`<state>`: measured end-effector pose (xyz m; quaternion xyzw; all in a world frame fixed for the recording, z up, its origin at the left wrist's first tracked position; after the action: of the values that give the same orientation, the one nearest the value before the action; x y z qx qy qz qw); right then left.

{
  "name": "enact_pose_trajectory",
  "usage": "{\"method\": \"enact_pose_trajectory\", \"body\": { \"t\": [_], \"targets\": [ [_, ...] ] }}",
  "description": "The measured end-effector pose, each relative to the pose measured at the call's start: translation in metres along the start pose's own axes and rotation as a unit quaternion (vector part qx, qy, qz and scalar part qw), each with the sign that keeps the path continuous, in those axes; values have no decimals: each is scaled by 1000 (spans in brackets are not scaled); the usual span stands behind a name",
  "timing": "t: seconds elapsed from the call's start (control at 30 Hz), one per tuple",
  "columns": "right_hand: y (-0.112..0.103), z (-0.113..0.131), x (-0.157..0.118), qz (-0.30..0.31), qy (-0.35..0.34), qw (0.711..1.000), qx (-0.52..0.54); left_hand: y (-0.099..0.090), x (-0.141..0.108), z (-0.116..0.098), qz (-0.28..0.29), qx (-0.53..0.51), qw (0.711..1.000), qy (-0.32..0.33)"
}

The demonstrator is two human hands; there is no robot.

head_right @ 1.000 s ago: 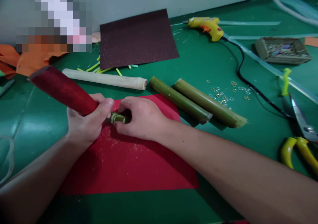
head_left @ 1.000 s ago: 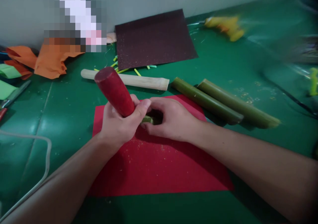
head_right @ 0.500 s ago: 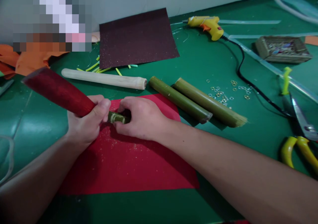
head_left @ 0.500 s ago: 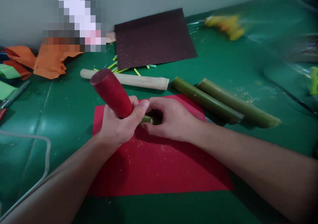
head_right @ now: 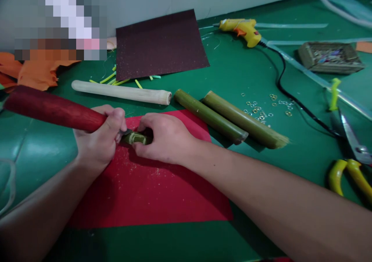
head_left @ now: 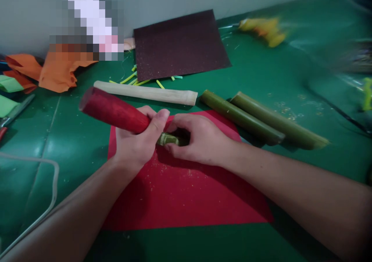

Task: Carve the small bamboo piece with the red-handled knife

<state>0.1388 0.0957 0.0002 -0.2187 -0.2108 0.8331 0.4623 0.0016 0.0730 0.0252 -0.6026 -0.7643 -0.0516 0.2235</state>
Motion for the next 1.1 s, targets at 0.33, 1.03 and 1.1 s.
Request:
{"method": "enact_pose_trajectory", "body": {
  "t": [0.33,1.03,1.1],
  "targets": [
    [0,0,-1,4,-2,1000,16,3,-1,-8,53,19,998,9],
    [1,-1,0,0,2,1000,6,-1,0,-2,-16,-5,998,56],
    [1,-1,0,1,5,1000,7,0,1,-2,7,-8,999,52]
  ]
}}
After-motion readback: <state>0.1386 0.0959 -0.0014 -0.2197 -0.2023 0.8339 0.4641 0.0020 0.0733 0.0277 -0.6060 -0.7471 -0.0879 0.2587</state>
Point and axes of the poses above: each hand's wrist, its own x-axis towards the middle knuckle, its own y-axis out of the palm, z = x × y, the point moved 6 cm from there along x, towards the middle knuckle, and after that the axes turned 10 degrees about y, right-handed, at the moved point
